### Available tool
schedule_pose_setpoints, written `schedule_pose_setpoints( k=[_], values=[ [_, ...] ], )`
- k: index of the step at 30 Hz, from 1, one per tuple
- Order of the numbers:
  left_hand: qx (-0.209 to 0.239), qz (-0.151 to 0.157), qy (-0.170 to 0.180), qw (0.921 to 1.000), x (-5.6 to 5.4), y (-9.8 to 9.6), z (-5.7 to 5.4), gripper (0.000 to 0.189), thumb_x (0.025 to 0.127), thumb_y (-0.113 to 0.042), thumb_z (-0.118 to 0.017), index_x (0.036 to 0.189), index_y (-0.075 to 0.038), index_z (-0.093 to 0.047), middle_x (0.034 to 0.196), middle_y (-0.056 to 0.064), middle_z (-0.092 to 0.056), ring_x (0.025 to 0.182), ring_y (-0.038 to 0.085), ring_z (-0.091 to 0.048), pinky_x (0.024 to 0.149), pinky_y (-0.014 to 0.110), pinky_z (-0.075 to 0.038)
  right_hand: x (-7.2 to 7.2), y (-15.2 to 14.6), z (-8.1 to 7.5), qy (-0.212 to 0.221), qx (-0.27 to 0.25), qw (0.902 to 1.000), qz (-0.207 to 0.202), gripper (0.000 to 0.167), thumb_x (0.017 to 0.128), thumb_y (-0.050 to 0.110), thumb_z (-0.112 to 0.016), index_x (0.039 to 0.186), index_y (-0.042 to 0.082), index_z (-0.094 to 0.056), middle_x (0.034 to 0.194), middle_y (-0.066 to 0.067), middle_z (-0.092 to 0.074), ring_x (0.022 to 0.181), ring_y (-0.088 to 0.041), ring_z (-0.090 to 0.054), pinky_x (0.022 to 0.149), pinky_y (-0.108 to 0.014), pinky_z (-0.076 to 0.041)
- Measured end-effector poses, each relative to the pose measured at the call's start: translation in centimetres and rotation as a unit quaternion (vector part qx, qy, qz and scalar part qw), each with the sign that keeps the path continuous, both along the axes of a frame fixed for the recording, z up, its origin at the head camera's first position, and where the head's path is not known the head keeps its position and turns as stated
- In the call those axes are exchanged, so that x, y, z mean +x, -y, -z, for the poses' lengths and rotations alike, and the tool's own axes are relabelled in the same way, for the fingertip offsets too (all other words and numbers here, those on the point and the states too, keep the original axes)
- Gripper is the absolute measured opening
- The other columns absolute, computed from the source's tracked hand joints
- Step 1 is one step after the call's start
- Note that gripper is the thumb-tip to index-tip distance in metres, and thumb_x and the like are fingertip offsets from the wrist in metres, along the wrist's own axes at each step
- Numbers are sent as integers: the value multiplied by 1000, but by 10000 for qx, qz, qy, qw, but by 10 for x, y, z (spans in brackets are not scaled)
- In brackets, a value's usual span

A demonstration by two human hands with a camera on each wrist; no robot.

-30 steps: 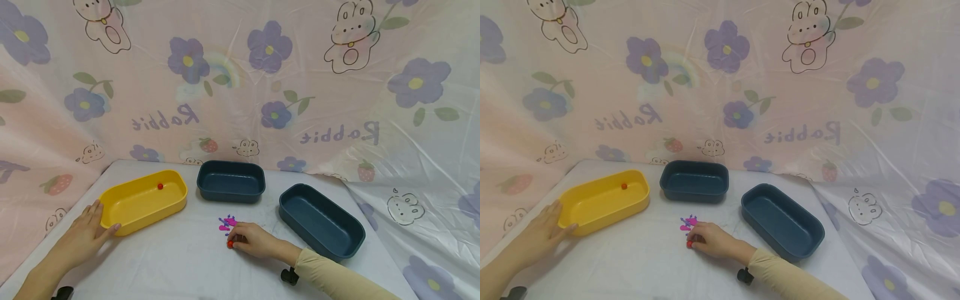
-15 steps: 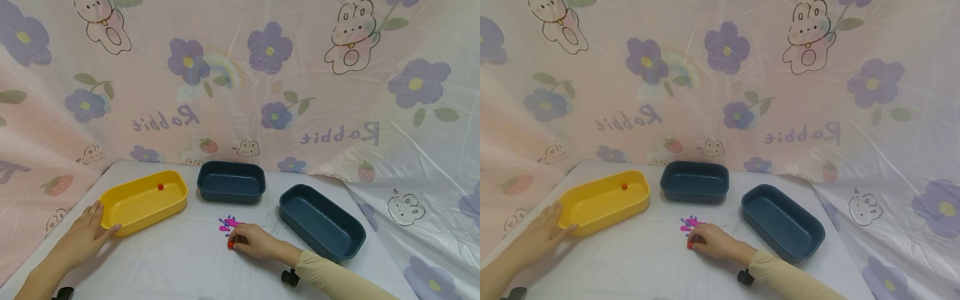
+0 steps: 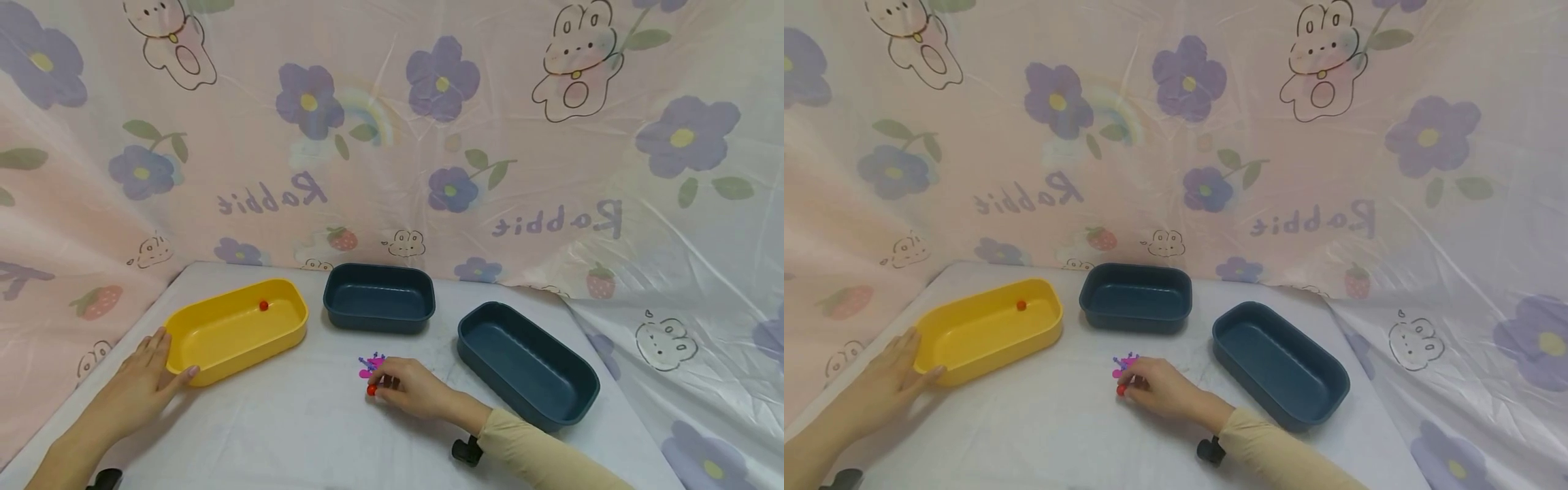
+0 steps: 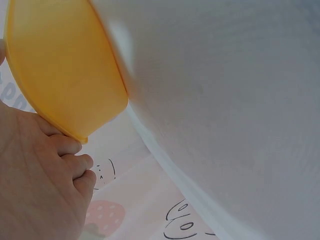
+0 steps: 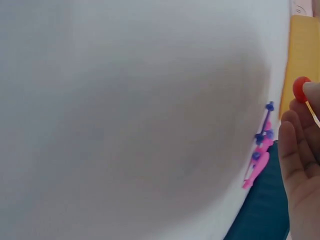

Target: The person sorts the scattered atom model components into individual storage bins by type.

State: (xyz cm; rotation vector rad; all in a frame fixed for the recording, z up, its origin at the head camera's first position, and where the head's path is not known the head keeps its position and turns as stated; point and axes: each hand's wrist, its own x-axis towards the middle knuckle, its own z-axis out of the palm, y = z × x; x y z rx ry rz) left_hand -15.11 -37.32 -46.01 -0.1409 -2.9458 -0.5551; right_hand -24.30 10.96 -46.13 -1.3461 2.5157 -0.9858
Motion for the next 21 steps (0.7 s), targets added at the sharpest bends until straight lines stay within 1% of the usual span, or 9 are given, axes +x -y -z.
schedule_pose_setpoints(
  k=[5, 9, 12, 16, 21],
  values=[
    [-34, -18, -10, 10000, 0, 1, 0, 93, 108, -49, -49, 156, 20, -8, 165, 37, 5, 149, 64, -2, 120, 72, 2, -5, 12, -3, -193, -351, 9992, 17, 19, 95, 7, -76, 114, 9, -73, 101, 1, -72, 84, -1, -61, 72, -21, -57],
    [-46, -13, -8, 10000, 0, 1, 0, 93, 108, -49, -49, 156, 20, -9, 165, 38, 5, 149, 64, -2, 121, 70, 4, -9, 23, -7, -332, -584, 9977, 38, 20, 95, 6, -76, 114, 10, -72, 104, 0, -73, 86, -3, -63, 73, -24, -59],
    [-23, -4, 28, 10000, 0, 1, -1, 93, 109, -49, -48, 156, 20, -8, 165, 38, 5, 149, 63, 0, 121, 68, 7, -13, 31, -10, -218, -714, 9972, 103, 20, 96, 5, -75, 114, 11, -72, 104, 1, -73, 87, -4, -64, 74, -23, -59],
    [-24, -8, 54, 10000, 1, -1, -1, 93, 109, -50, -48, 156, 20, -8, 165, 38, 5, 149, 63, 0, 121, 67, 7, -19, 44, -13, -12, -922, 9956, 180, 20, 96, 4, -73, 115, 12, -73, 106, 2, -73, 89, -5, -65, 76, -23, -59],
    [-48, -25, 33, 10000, 1, -2, 0, 94, 108, -50, -48, 156, 20, -9, 165, 39, 3, 149, 63, -2, 122, 68, 6, -30, 64, -15, -57, -1224, 9920, 317, 18, 97, 4, -73, 114, 9, -73, 110, 0, -74, 92, -9, -66, 82, -24, -60]
  ],
)
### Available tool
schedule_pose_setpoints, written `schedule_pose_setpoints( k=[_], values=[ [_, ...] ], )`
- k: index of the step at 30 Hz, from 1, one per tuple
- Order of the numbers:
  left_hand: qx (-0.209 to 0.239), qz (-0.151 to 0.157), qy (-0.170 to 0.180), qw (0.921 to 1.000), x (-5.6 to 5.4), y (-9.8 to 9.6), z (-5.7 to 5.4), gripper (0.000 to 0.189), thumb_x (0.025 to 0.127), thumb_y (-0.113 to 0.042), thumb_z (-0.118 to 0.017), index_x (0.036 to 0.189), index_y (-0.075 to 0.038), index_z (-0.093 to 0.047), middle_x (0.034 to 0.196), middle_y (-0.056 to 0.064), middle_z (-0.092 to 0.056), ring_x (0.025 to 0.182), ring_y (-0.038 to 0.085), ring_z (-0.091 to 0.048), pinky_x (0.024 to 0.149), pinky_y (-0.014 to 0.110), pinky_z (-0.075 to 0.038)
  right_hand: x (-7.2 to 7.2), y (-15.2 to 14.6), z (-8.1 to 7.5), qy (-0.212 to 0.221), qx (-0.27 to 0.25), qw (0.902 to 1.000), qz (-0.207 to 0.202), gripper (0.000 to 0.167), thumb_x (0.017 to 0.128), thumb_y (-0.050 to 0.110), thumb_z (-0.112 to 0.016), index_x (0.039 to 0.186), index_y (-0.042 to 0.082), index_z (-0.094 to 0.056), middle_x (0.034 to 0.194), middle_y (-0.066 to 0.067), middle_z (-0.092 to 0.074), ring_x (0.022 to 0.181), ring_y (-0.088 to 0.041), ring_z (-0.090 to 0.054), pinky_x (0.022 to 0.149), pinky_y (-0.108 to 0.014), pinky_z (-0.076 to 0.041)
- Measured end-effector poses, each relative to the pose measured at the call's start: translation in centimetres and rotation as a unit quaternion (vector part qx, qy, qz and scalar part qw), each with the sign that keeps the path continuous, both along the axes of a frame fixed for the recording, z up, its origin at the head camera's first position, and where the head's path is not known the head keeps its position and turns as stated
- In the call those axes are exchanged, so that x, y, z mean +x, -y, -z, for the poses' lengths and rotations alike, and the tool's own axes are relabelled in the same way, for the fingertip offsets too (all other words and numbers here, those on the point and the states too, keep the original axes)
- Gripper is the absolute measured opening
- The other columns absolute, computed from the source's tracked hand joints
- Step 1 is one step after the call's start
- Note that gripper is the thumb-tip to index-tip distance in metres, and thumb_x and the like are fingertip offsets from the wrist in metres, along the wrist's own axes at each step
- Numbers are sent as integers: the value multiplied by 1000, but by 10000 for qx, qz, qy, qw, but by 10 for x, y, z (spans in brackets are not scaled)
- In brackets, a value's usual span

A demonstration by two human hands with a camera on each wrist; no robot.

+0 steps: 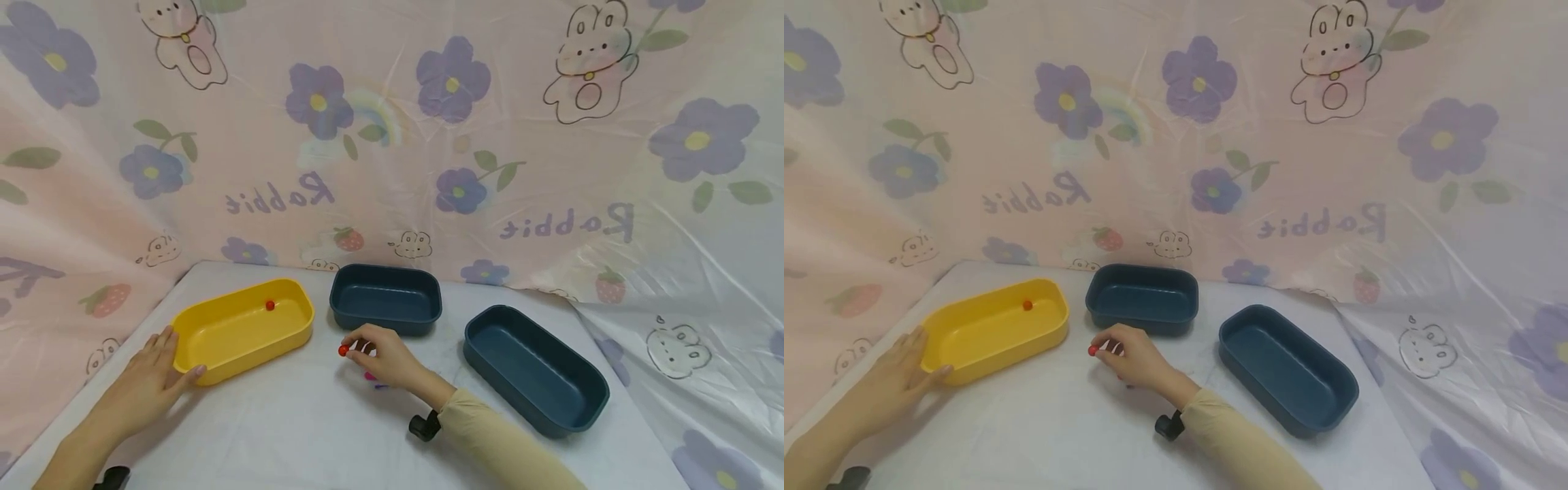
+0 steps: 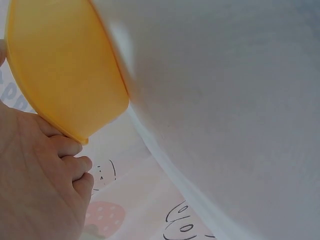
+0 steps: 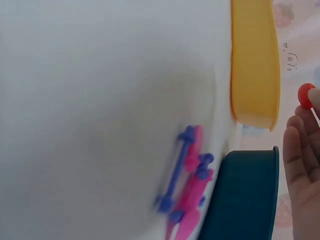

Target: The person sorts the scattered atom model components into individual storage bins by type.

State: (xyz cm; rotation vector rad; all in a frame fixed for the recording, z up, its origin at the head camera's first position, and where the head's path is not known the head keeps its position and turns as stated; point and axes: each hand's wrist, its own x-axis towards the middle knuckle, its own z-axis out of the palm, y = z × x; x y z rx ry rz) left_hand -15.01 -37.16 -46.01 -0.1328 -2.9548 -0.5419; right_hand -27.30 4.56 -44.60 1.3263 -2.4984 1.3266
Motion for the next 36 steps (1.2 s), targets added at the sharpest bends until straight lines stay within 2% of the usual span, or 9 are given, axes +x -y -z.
schedule_pose_setpoints(
  k=[7, 12, 19, 29, 36],
  values=[
    [-38, -47, 17, 10000, 0, 1, 1, 95, 108, -52, -48, 157, 19, -8, 165, 37, 5, 150, 62, -2, 122, 67, 5, -15, 30, -1, 280, -185, 9985, 443, 16, 99, 11, -73, 115, 12, -74, 107, 4, -73, 88, -6, -63, 81, -22, -59],
    [-47, -41, -29, 10000, -2, 0, 1, 95, 108, -52, -49, 157, 19, -9, 165, 38, 2, 150, 61, -3, 122, 67, 5, -23, 47, -1, 437, -344, 9973, 489, 16, 99, 11, -72, 115, 13, -73, 106, 4, -71, 85, -6, -62, 77, -20, -59],
    [-49, -20, -64, 10000, -1, 0, 0, 95, 107, -52, -49, 156, 20, -10, 165, 39, 0, 150, 62, -3, 123, 67, 4, -32, 74, -9, 407, -413, 9971, 495, 18, 98, 8, -73, 116, 9, -73, 108, -2, -72, 83, -6, -62, 77, -18, -58],
    [-62, -66, -53, 9999, -1, 1, -1, 96, 107, -52, -50, 156, 20, -10, 164, 40, -2, 150, 62, -4, 123, 67, 5, -47, 109, -15, 557, -208, 9970, 499, 19, 100, 10, -70, 118, 7, -72, 111, -3, -72, 86, -6, -62, 77, -14, -57],
    [-52, -65, -15, 10000, -1, 0, -1, 95, 107, -52, -50, 156, 19, -10, 165, 38, 1, 150, 62, -4, 123, 67, 4, -58, 128, -16, 534, 242, 9965, 604, 20, 101, 14, -70, 120, 9, -72, 109, 1, -71, 88, -7, -60, 76, -11, -54]
  ],
)
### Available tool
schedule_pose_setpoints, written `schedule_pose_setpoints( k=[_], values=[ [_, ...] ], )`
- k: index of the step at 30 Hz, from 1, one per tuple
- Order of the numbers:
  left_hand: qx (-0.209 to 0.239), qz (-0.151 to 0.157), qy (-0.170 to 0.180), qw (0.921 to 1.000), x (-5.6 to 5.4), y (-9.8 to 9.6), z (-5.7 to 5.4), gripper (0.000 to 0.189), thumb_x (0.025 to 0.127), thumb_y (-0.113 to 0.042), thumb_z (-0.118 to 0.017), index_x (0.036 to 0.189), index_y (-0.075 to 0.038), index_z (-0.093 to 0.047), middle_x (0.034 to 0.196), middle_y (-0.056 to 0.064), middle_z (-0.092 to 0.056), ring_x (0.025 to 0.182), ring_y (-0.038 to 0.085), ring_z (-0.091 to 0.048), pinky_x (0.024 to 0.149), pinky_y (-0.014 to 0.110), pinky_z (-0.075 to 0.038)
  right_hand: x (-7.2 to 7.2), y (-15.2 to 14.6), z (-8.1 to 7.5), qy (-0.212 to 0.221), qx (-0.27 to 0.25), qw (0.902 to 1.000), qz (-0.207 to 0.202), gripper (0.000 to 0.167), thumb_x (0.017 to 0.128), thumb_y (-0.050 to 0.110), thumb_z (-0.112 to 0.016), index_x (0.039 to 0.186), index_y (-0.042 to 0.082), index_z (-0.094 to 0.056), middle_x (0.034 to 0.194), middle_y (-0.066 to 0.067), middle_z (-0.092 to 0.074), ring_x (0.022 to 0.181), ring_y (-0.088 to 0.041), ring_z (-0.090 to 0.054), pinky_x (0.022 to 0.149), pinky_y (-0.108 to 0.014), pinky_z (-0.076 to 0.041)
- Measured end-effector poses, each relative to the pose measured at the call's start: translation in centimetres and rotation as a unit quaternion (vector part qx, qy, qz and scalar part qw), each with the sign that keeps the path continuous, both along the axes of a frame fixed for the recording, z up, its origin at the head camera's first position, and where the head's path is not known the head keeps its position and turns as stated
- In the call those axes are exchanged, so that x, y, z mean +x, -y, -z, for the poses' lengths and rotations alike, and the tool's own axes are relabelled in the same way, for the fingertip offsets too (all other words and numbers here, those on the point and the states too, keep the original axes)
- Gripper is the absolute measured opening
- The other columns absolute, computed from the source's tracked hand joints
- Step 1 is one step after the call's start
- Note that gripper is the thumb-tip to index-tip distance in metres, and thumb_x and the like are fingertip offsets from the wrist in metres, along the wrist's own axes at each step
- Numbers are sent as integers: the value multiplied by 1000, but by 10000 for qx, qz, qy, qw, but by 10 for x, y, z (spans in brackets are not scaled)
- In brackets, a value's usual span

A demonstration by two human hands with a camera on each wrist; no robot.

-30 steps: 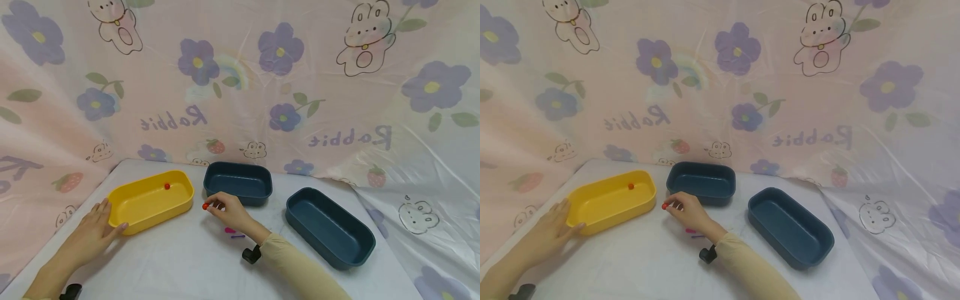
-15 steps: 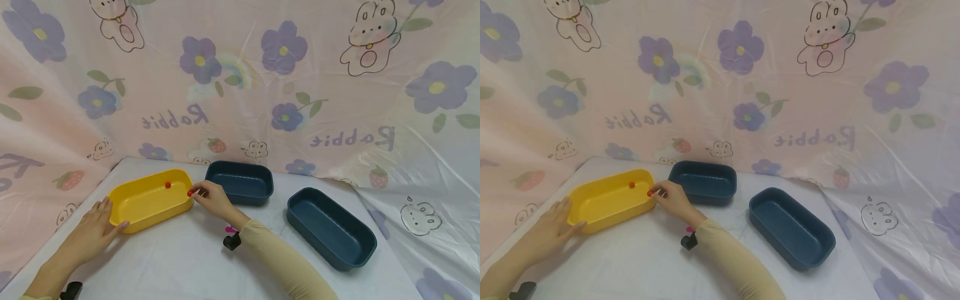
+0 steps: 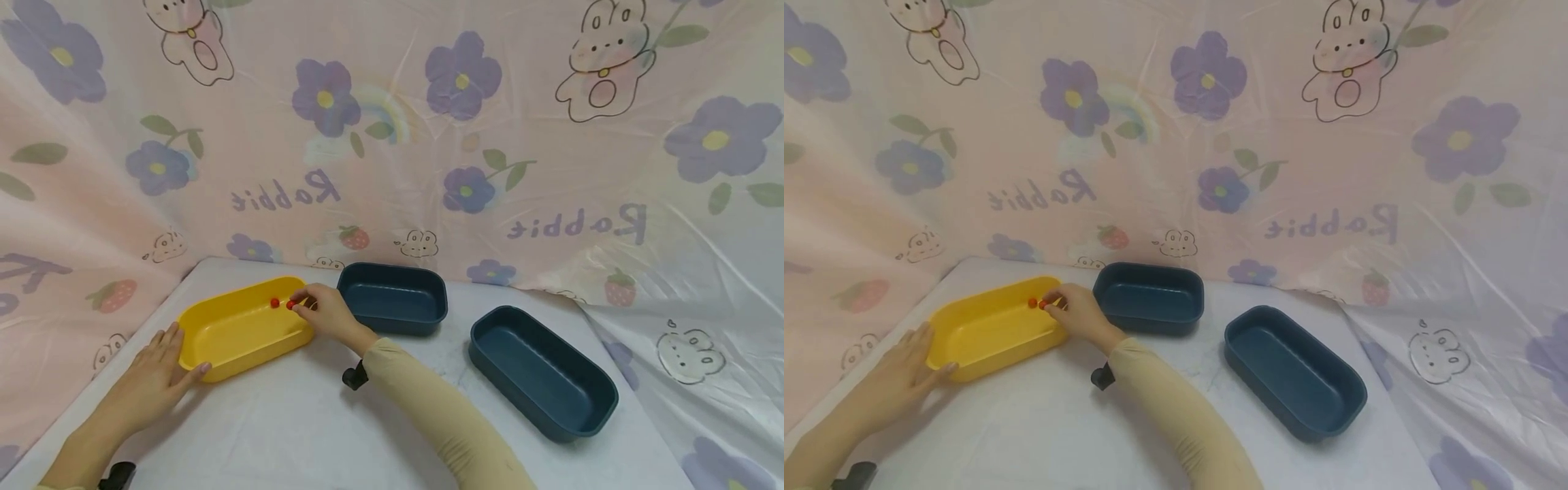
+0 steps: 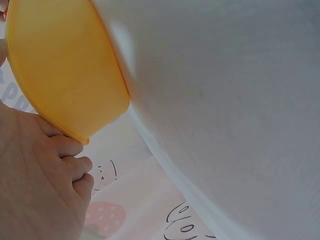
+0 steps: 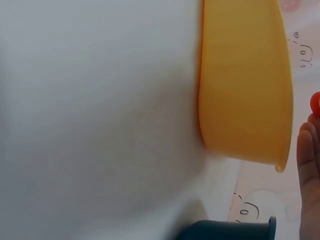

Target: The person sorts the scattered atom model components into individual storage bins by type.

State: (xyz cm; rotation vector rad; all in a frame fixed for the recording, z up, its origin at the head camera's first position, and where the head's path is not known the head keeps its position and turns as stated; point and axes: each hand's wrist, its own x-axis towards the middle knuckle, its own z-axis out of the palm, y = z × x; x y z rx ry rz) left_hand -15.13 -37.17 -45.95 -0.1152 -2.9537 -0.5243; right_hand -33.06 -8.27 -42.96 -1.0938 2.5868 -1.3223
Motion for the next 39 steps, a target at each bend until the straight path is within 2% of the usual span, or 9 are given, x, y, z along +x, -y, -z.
schedule_pose_setpoints(
  k=[7, 17, 29, 39],
  values=[
    [-19, -51, 72, 10000, 0, -1, 0, 96, 107, -53, -49, 157, 19, -9, 165, 38, 0, 150, 61, -3, 123, 67, 4, -9, 13, 1, 57, 314, 9995, 65, 20, 101, 16, -70, 120, 10, -73, 103, 5, -67, 87, -7, -58, 74, -11, -52],
    [-27, -43, -19, 10000, -1, -4, 0, 96, 107, -53, -50, 157, 19, -11, 165, 38, -1, 150, 62, -6, 122, 69, 0, -21, 25, 2, 32, 663, 9973, 325, 20, 102, 17, -69, 121, 11, -73, 109, 2, -70, 88, -8, -58, 75, -11, -50],
    [-23, -89, 52, 9999, 0, -2, 0, 97, 107, -54, -49, 157, 18, -9, 166, 37, 2, 150, 61, -5, 123, 68, 1, -23, 31, -2, 61, 776, 9963, 365, 19, 103, 17, -69, 120, 11, -73, 110, 2, -70, 88, -9, -57, 74, -11, -49],
    [-27, -68, 71, 9999, -1, 0, 1, 96, 107, -53, -49, 157, 19, -10, 165, 38, 1, 150, 61, -3, 122, 69, 1, -20, 31, 0, 248, 622, 9970, 383, 22, 102, 17, -70, 122, 9, -72, 107, 4, -69, 89, -8, -58, 74, -11, -51]
  ],
)
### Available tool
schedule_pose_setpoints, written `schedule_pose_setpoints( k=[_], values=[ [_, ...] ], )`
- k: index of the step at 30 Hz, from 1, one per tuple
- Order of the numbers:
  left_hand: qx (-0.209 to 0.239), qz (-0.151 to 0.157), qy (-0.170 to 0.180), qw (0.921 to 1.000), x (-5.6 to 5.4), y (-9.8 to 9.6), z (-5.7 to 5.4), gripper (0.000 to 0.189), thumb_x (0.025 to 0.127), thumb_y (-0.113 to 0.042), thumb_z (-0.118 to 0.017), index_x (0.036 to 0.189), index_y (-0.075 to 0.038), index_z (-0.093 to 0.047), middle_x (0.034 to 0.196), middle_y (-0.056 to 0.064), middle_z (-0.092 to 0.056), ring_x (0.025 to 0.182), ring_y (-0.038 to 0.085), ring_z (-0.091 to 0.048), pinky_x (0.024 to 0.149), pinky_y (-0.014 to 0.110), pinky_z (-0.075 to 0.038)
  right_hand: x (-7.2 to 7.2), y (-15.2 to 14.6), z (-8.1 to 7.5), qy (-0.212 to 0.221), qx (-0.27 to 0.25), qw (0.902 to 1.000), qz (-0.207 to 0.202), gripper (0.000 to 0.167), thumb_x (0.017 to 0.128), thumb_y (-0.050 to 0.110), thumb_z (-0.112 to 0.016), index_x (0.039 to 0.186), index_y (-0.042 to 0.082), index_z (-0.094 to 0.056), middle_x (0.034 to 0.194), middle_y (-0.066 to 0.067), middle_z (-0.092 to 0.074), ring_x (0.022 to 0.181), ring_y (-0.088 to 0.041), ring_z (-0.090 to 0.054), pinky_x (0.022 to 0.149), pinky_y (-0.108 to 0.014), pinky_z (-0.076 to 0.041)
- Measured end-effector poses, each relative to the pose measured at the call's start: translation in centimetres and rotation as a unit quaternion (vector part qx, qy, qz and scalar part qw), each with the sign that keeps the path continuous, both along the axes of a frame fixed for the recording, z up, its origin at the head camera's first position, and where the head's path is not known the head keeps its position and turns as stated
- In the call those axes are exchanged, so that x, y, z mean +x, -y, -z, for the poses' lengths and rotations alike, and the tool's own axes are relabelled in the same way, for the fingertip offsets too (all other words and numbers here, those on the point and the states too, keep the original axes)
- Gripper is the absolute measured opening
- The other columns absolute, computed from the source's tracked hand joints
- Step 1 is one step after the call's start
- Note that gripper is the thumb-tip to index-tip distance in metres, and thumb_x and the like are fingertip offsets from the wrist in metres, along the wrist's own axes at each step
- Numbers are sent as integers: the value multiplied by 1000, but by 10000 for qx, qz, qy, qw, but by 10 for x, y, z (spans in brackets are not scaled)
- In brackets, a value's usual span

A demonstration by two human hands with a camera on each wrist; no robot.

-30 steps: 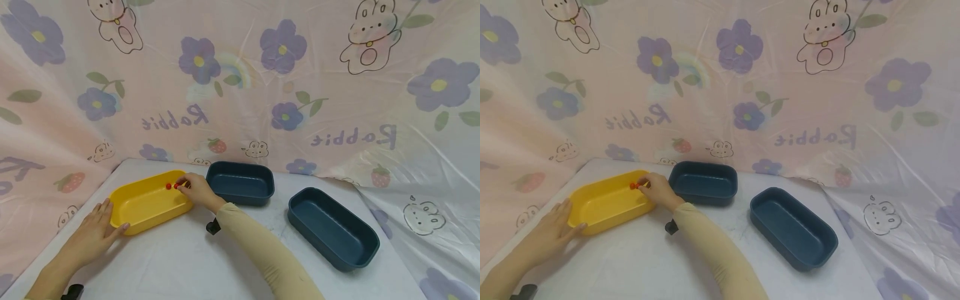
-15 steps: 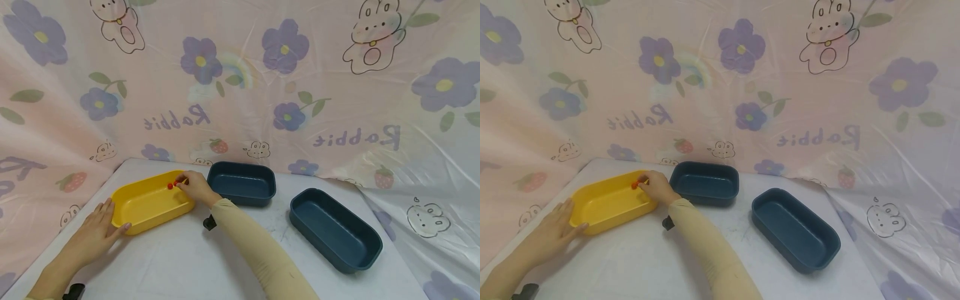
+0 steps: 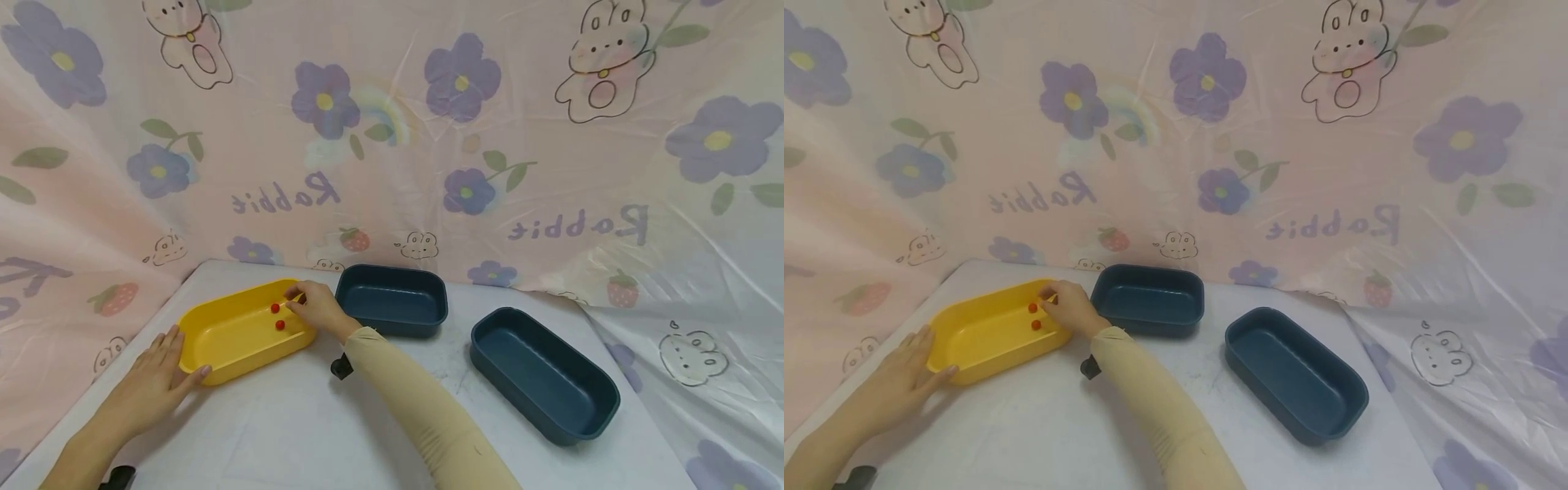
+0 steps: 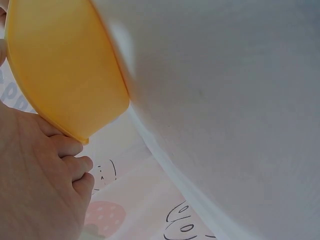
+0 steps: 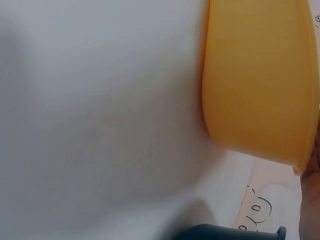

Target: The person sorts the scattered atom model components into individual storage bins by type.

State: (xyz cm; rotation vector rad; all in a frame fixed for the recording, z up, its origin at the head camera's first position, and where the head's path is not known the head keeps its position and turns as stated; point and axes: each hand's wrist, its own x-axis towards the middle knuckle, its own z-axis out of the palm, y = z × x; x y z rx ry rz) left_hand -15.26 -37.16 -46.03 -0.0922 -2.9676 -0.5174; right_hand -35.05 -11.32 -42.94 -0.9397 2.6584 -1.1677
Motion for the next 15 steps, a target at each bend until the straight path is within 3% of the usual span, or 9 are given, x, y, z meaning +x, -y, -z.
schedule_pose_setpoints(
  k=[15],
  values=[
    [21, 53, 22, 10000, 0, 2, 2, 95, 108, -52, -49, 158, 18, -8, 166, 35, 7, 150, 62, -2, 121, 70, 3, 14, -20, -5, -101, -261, 9995, -161, 23, 102, 18, -69, 123, 10, -72, 111, 4, -69, 92, -7, -58, 76, -11, -52]
  ],
)
